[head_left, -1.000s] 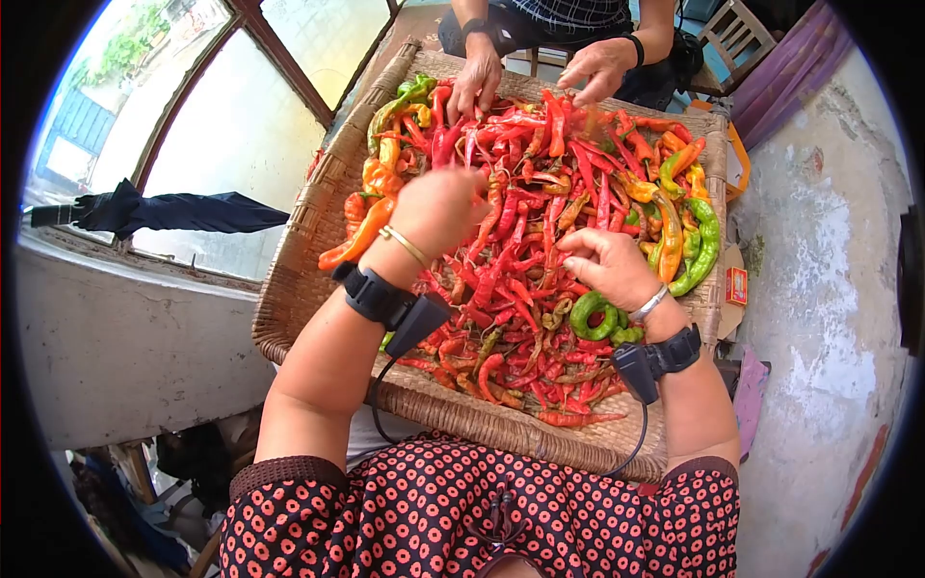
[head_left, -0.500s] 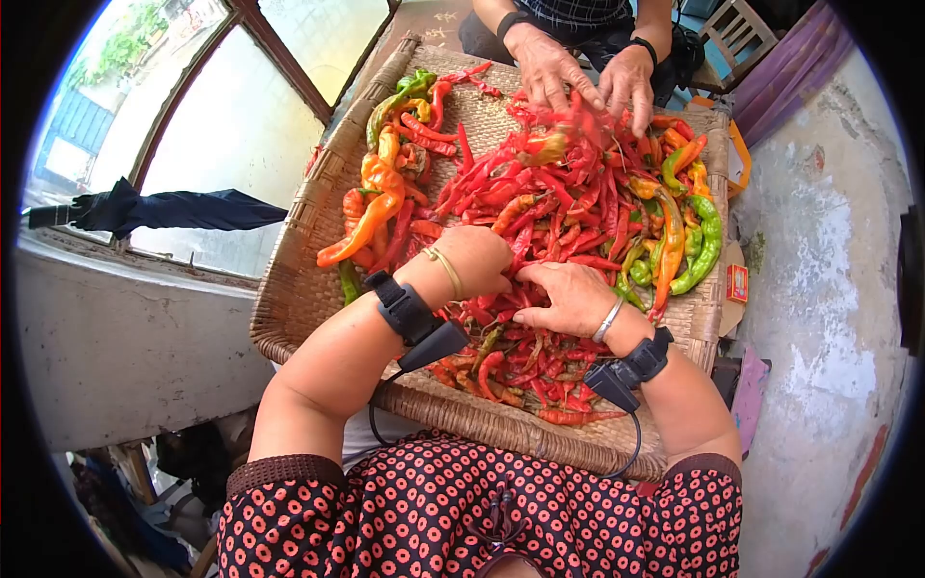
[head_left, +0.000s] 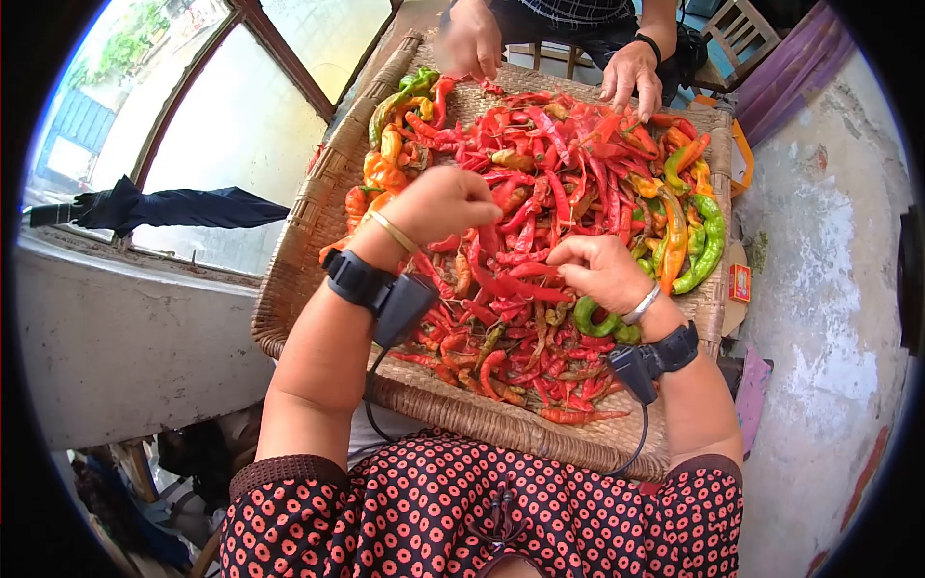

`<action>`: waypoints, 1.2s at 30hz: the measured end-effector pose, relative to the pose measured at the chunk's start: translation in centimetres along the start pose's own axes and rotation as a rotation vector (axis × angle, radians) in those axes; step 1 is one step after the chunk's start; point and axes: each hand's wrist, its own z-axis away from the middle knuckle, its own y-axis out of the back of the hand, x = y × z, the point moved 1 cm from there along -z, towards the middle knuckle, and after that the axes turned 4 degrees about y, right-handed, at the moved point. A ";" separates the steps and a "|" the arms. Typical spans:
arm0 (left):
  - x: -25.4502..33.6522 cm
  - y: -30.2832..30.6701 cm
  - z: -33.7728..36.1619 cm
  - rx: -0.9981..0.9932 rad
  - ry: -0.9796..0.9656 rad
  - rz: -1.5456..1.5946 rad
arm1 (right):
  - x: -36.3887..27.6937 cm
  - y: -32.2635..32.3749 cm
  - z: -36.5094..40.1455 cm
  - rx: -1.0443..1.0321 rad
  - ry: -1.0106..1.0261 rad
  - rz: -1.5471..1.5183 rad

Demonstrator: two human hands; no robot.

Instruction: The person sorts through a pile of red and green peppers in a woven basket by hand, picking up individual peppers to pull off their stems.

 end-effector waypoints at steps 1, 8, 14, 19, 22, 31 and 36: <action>-0.8 0.6 -0.3 0.083 0.014 0.073 | -0.1 0.2 0.1 0.015 -0.083 -0.165; 0.8 -0.8 0.1 0.287 -0.246 -0.129 | -1.1 1.8 0.5 0.066 -0.216 -0.505; 1.0 -5.0 -0.2 -0.039 -0.502 -0.121 | -1.3 1.6 0.7 -0.014 -0.175 -0.634; 0.6 -2.2 -0.1 0.022 -0.248 -0.145 | -0.7 1.9 0.3 0.136 -0.185 -0.679; -0.9 0.5 -0.5 0.347 -0.126 -0.311 | 0.0 1.0 0.0 0.092 -0.173 -0.306; -0.8 -2.3 -0.8 0.264 0.033 -0.753 | 0.0 -2.6 0.4 -0.058 0.038 0.718; -2.1 -3.8 -1.4 0.125 0.107 -0.882 | 0.3 -3.4 0.4 -0.091 0.051 0.792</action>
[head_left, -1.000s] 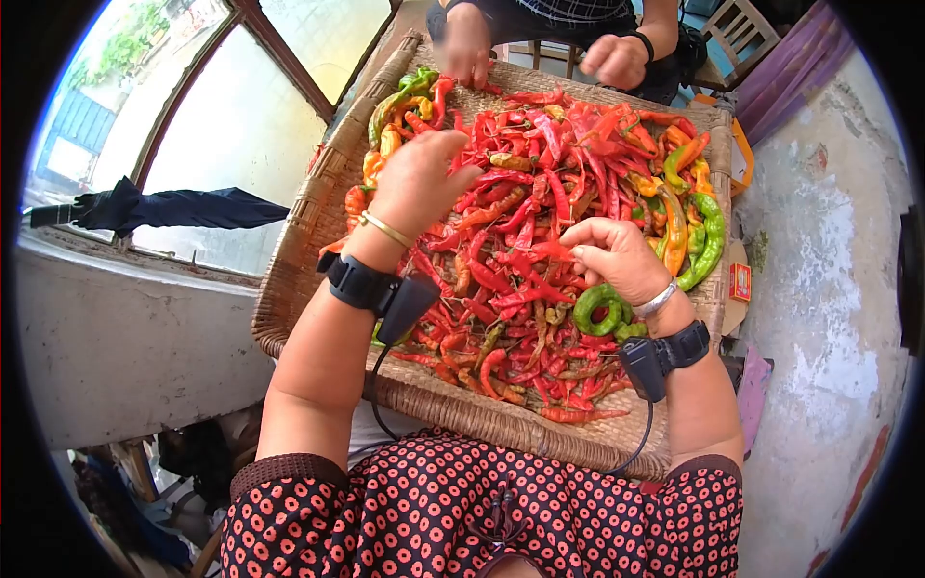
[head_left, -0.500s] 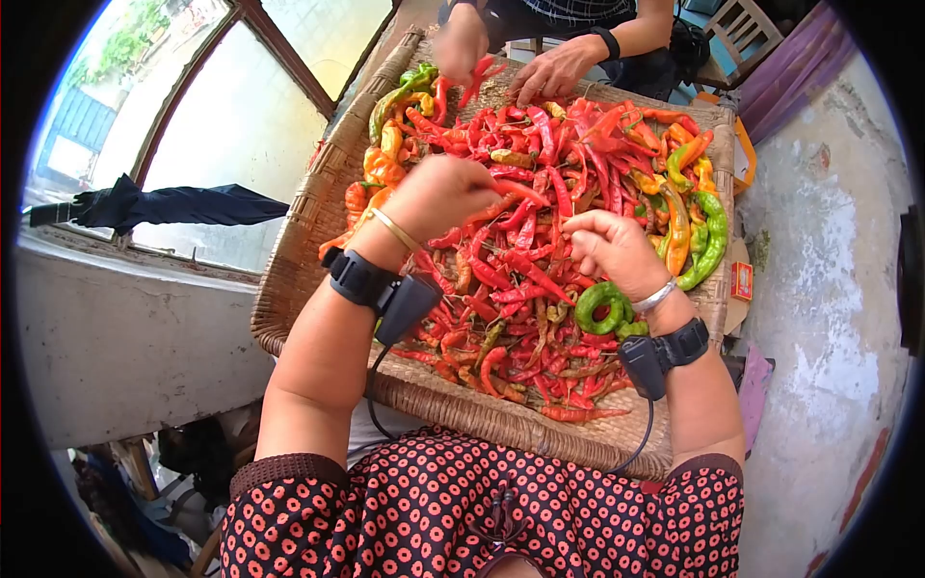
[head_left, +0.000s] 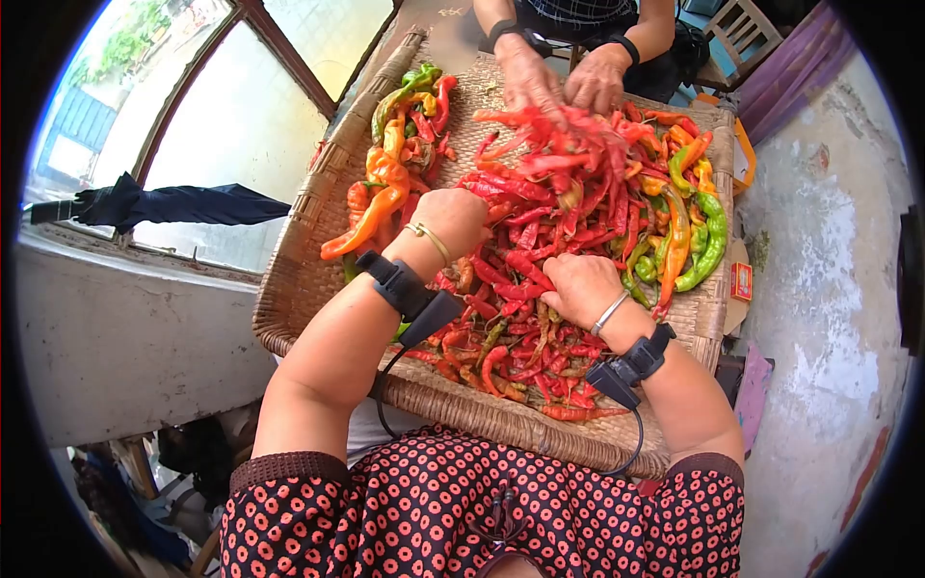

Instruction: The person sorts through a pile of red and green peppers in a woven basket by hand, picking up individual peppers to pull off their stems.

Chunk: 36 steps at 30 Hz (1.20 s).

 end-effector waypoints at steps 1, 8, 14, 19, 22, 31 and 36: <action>0.2 -0.1 0.0 0.008 -0.026 0.044 | 0.2 -0.1 0.0 0.000 0.000 0.000; -1.6 0.9 -0.5 0.130 -0.139 0.270 | 2.1 1.3 -0.4 0.060 -0.050 -0.330; -3.6 5.4 1.6 -0.159 -0.062 0.857 | 2.9 2.7 -0.2 0.112 -0.057 -0.651; -6.0 5.6 0.8 0.150 0.095 1.229 | 3.0 2.5 -0.1 0.118 -0.064 -0.726; -7.2 4.6 0.1 0.269 0.154 1.212 | 3.1 2.2 -0.1 0.139 -0.039 -0.725; 1.2 3.2 1.4 0.185 -0.515 0.549 | 2.1 2.9 -0.1 0.034 -0.127 -0.769; 2.1 2.5 1.8 -0.065 -0.465 0.439 | 2.2 2.6 -0.2 0.006 -0.072 -0.792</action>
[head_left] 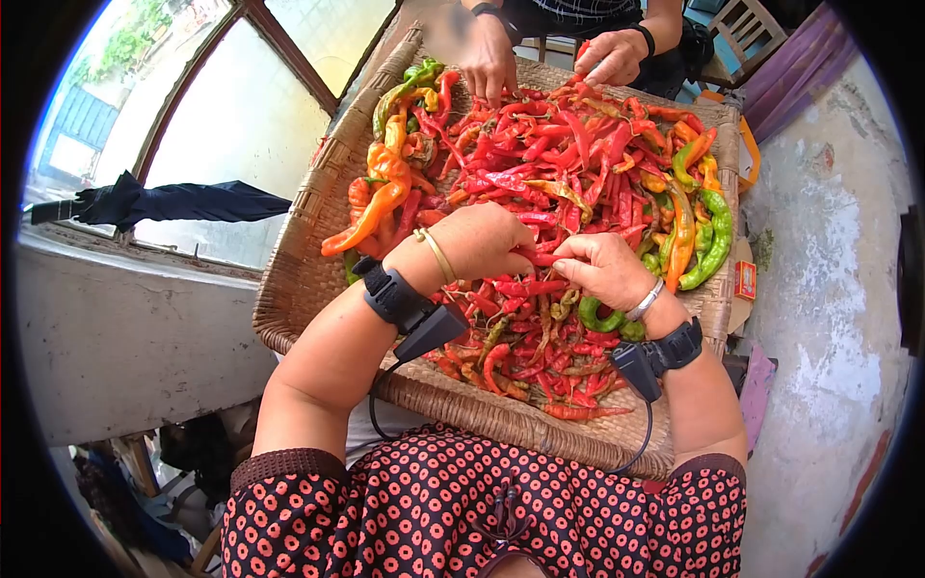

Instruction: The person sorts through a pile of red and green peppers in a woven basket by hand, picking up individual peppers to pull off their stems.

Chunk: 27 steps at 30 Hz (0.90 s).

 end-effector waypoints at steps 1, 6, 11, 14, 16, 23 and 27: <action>-0.1 0.1 0.0 -0.044 0.030 -0.007 | 0.1 -0.1 0.0 0.001 0.000 -0.002; -3.0 2.5 1.0 0.153 0.162 -0.089 | 0.4 0.7 0.0 0.138 -0.083 -0.071; -6.2 3.3 1.5 0.798 0.418 -0.480 | 1.0 0.7 0.0 0.212 -0.051 -0.052; -4.7 2.7 0.4 0.353 0.521 -0.386 | 1.4 0.4 -0.2 0.224 0.027 0.100; -4.3 1.4 0.2 0.141 0.536 -0.385 | 2.1 0.0 -0.4 0.324 0.192 0.339; -5.4 -0.9 0.0 -0.058 0.508 -0.473 | 1.6 -0.3 -0.7 0.237 0.013 0.397; -6.1 -1.4 -0.4 -0.076 0.440 -0.446 | 2.9 -1.1 -1.0 0.188 -0.011 0.441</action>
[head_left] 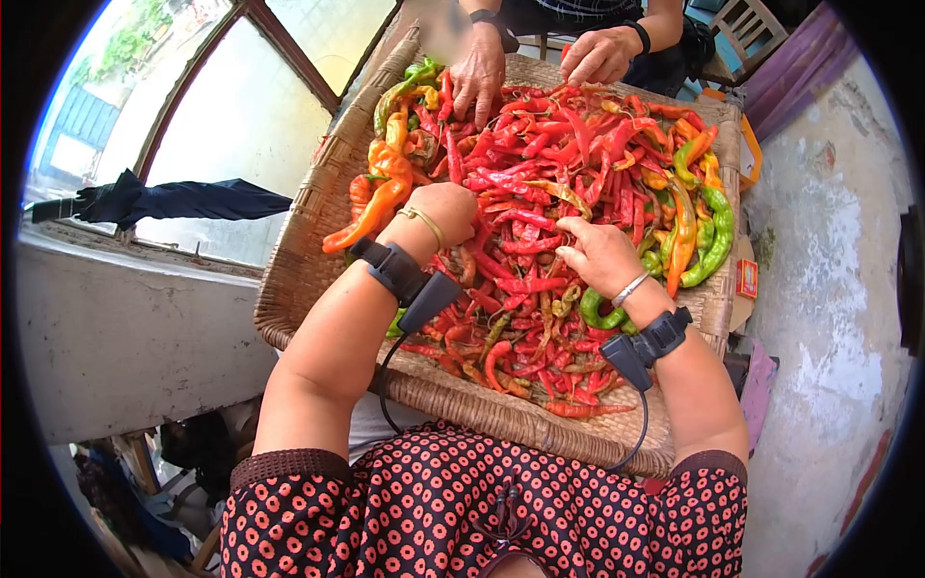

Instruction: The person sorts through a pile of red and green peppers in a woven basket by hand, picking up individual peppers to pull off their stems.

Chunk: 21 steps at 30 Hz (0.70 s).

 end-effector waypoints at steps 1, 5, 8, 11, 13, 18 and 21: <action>-0.1 0.1 0.0 -0.001 -0.001 0.000 | 0.1 -0.2 0.0 0.034 0.031 -0.008; -1.4 1.5 0.3 -0.031 -0.161 0.172 | 0.4 -0.5 -0.2 0.086 0.045 -0.023; -2.3 3.3 1.4 -0.026 -0.251 0.376 | 0.4 -0.4 -0.2 0.100 0.029 -0.052; -2.9 4.5 2.3 -0.071 -0.266 0.491 | 0.3 -0.5 -0.2 0.074 0.025 -0.027; -3.0 5.0 2.8 -0.055 -0.209 0.588 | 0.4 -0.4 -0.2 0.098 0.031 -0.050; -4.1 5.1 2.7 -0.050 -0.165 0.615 | 0.6 -0.1 -0.2 0.107 0.020 -0.068; -4.5 5.7 2.6 0.160 -0.057 0.634 | 0.7 -0.6 -0.1 0.088 0.050 -0.055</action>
